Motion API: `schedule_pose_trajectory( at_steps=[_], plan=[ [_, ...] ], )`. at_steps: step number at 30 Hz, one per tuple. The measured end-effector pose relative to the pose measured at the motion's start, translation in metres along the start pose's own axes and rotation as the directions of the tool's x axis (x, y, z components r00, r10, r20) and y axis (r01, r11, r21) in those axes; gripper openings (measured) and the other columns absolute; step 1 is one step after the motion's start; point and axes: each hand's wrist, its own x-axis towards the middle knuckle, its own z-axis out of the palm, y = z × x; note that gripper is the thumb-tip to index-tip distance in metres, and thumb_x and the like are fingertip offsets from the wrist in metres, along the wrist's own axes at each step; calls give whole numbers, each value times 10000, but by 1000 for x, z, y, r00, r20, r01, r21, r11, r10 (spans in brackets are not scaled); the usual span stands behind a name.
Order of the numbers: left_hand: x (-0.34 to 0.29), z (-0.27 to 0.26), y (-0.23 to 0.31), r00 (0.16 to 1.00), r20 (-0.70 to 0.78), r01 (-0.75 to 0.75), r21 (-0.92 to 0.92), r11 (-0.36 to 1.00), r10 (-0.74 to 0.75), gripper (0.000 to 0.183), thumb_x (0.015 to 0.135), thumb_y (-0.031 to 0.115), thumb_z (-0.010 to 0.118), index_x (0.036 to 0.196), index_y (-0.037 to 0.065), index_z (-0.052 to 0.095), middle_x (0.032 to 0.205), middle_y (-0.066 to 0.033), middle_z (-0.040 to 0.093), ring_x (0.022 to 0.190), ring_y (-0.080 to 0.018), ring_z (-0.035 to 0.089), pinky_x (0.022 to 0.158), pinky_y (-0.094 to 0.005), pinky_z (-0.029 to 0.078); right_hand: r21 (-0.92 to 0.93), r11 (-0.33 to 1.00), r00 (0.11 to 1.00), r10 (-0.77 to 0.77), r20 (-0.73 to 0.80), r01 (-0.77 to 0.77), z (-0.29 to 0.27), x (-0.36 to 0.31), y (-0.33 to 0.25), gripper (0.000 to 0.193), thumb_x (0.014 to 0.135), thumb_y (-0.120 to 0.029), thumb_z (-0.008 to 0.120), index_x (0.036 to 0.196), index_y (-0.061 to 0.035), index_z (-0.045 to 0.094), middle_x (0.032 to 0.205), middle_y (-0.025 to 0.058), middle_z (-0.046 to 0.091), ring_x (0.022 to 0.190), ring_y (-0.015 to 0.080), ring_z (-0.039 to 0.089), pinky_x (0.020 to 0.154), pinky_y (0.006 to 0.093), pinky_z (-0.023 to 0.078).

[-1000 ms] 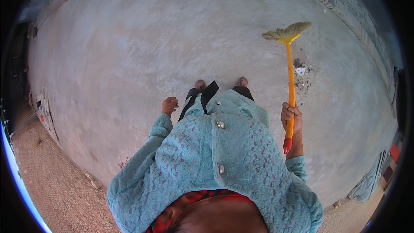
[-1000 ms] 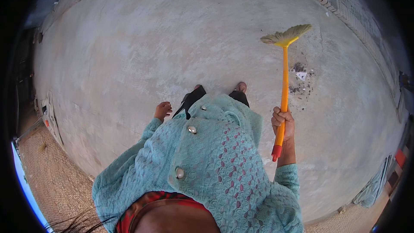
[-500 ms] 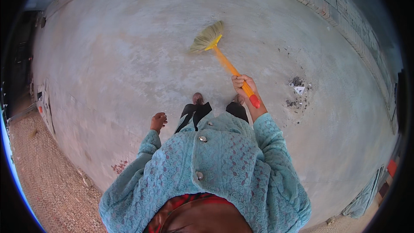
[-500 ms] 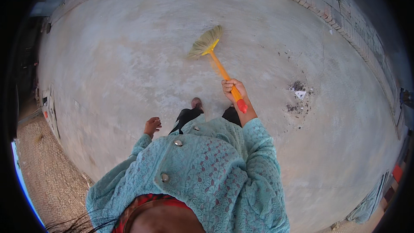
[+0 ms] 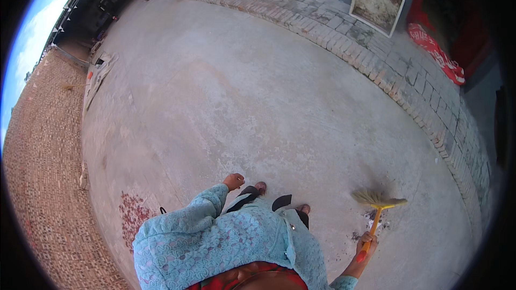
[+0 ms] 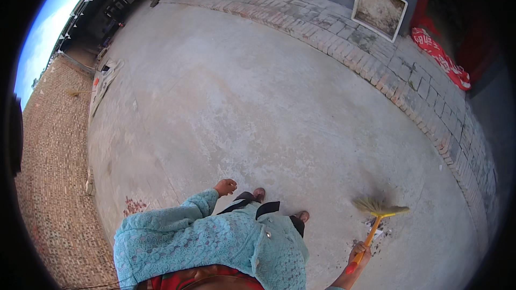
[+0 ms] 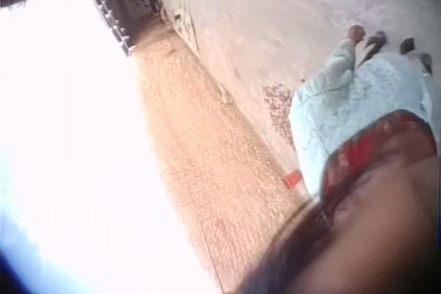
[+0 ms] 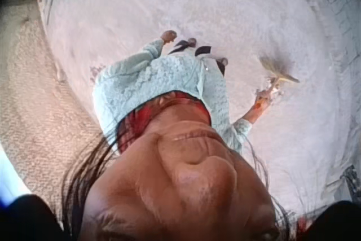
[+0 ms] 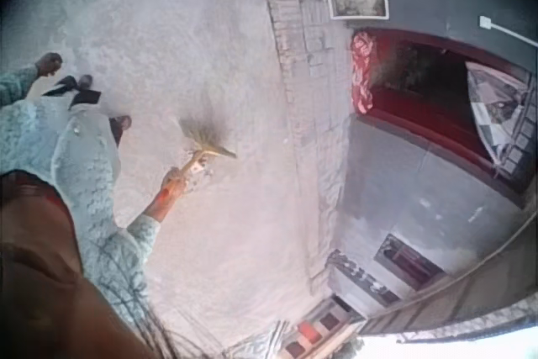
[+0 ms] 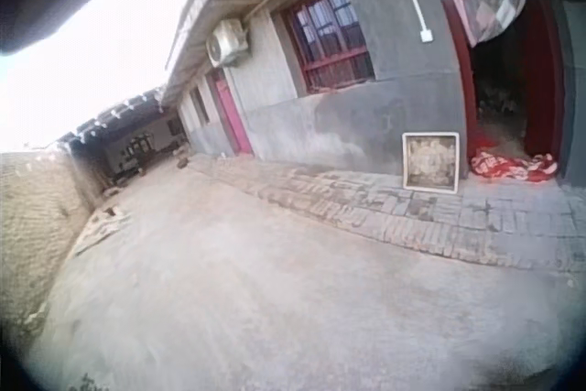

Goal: The person sweeps a concrete courtyard with a yellow broom, gathering debris and red flower petals into a pile. They briefly pause to touch the petals with their hand before resuming sweeping to consolidate the debris.

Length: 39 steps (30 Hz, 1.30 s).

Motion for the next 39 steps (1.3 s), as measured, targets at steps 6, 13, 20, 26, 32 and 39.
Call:
schedule_pose_trajectory(
  at_steps=[6, 13, 20, 26, 32, 39],
  plan=[
    [-13, 1, 39, 996, -86, -24, -5, 1000, 24, 270, 704, 242, 594, 877, 35, 586, 745, -93, 610, 577, -170, 599, 546, -285, 483, -158, 987, 999, 0, 33, 5, 28, -36, 24, 199, 746, -97, 473, 814, 72, 393, 618, 26, 384, 492, 91, 372, 465, 194, 364],
    [-10, 3, 44, 994, -61, 87, -43, 995, -90, 263, 704, 244, 576, 905, 76, 579, 719, -65, 599, 598, -156, 587, 460, -284, 452, 80, 940, 940, 321, 119, -331, 49, 19, 30, 98, 703, 17, 427, 787, 50, 387, 654, 40, 387, 469, 72, 370, 400, 181, 316],
    [50, -2, 40, 977, -45, 199, -164, 966, -209, 253, 711, 224, 568, 908, 64, 565, 711, -52, 577, 568, -151, 560, 427, -279, 419, 99, 911, 910, 407, -80, -399, 70, 78, 25, 66, 718, 25, 430, 771, 50, 401, 624, 35, 397, 474, 85, 391, 420, 173, 353],
    [127, 2, 74, 961, 26, 273, -237, 933, -274, 232, 709, 204, 558, 891, 61, 569, 676, -49, 566, 562, -139, 564, 401, -270, 408, -248, 942, 949, 157, -273, -227, 176, 54, 41, 200, 705, 59, 404, 898, 4, 405, 645, 30, 377, 465, 72, 371, 389, 174, 344],
    [176, 1, 139, 985, 97, 164, -293, 942, -141, 222, 704, 176, 564, 888, 52, 569, 677, -51, 562, 556, -133, 555, 397, -251, 398, -129, 948, 951, 269, -151, -289, 239, 63, 66, 443, 697, 83, 385, 1103, -94, 388, 665, 22, 330, 453, 56, 340, 373, 173, 322],
    [158, -24, 154, 973, -5, 217, -306, 927, -229, 246, 710, 172, 553, 926, 54, 560, 708, -55, 573, 567, -136, 558, 415, -249, 400, -348, 779, 830, 558, 6, -522, 272, 182, 124, 605, 681, 58, 432, 1237, -138, 292, 716, 46, 379, 454, 51, 348, 377, 165, 307]
  ],
)
